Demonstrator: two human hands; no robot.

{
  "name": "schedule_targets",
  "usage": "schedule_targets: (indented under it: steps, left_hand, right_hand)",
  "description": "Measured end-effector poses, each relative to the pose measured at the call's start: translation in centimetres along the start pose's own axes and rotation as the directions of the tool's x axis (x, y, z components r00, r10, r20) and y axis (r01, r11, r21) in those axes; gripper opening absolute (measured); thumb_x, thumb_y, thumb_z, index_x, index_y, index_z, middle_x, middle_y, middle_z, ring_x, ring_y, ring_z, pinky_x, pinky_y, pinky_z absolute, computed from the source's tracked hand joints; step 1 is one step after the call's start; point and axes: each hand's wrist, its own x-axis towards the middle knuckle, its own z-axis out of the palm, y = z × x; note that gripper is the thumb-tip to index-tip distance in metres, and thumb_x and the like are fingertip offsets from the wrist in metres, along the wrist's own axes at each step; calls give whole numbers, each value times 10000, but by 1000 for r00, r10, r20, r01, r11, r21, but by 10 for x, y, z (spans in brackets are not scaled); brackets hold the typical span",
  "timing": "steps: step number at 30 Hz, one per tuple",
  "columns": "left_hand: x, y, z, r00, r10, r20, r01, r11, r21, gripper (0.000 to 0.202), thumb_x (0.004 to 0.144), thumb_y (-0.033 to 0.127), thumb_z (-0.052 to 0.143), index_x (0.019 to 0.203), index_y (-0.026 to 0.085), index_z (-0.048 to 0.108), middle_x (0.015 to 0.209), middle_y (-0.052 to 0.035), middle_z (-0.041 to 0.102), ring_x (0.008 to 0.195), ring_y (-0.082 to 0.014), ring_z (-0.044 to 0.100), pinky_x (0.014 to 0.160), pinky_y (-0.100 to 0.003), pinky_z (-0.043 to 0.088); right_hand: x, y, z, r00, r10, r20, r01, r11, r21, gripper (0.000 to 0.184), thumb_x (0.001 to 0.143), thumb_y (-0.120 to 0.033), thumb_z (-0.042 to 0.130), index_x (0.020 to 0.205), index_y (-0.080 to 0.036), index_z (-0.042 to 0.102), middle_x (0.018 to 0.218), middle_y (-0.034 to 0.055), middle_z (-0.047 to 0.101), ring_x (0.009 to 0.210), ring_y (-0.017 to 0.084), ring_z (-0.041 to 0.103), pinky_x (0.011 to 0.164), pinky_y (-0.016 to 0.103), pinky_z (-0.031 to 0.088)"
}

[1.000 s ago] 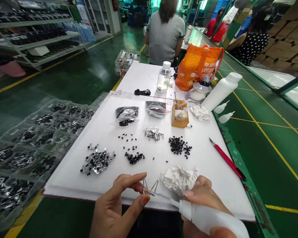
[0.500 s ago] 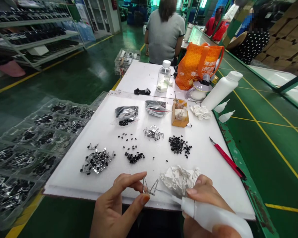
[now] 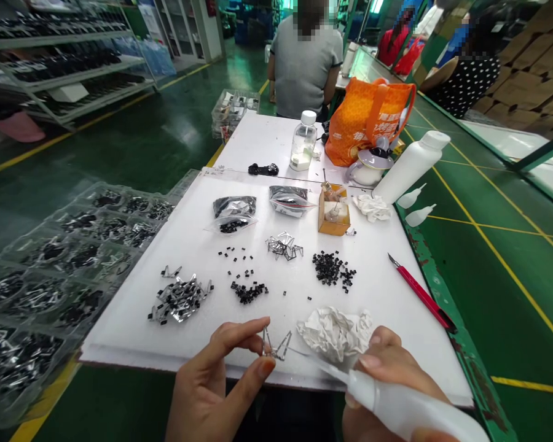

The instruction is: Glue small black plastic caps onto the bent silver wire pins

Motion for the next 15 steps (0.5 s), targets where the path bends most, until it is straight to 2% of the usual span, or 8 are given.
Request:
schedule_targets:
  steps: [2, 4, 6, 10, 15]
  left_hand:
    - [0, 0, 0, 999, -42, -23, 42, 999, 2, 224, 848, 403, 786, 1066, 359, 813, 819, -20, 721, 862, -244, 691, 913, -425, 533]
    - [0, 2, 2, 996, -80, -40, 80, 997, -6, 232, 830, 428, 796, 1047, 348, 818, 805, -18, 728, 848, -247, 696, 972, -465, 510]
    - [0, 5, 4, 991, -116, -69, 114, 993, -35, 239, 808, 430, 808, 1027, 335, 823, 789, -18, 730, 846, -255, 701, 991, -477, 499]
    - [-2, 10, 8, 976, -177, -129, 165, 981, -99, 223, 773, 405, 827, 980, 321, 830, 782, -11, 724, 855, -259, 706, 980, -455, 507]
    - [-1, 14, 10, 968, -213, -131, 198, 973, -121, 215, 753, 399, 832, 961, 348, 831, 779, 6, 718, 866, -250, 694, 1003, -446, 487]
  right_hand:
    - [-3, 3, -6, 998, -51, -29, 51, 998, -22, 553, 968, -640, 468, 718, -246, 765, 594, 12, 625, 659, 241, 628, 816, 457, 473]
    - [-9, 4, -10, 997, 6, -71, -11, 998, -62, 546, 1012, -574, 409, 754, -244, 759, 711, 34, 674, 886, 262, 669, 938, 446, 455]
    - [-14, 1, -11, 994, 63, -94, -71, 994, -81, 546, 1024, -547, 379, 776, -237, 755, 781, 48, 685, 1007, 266, 655, 1004, 438, 432]
    - [-20, -4, -6, 990, 69, -123, -83, 990, -112, 519, 1015, -531, 386, 800, -234, 753, 814, 48, 678, 1021, 264, 636, 1054, 451, 402]
    - [-15, 3, -8, 990, 8, -141, -29, 989, -146, 518, 971, -582, 435, 738, -246, 753, 766, 67, 665, 908, 300, 655, 985, 525, 445]
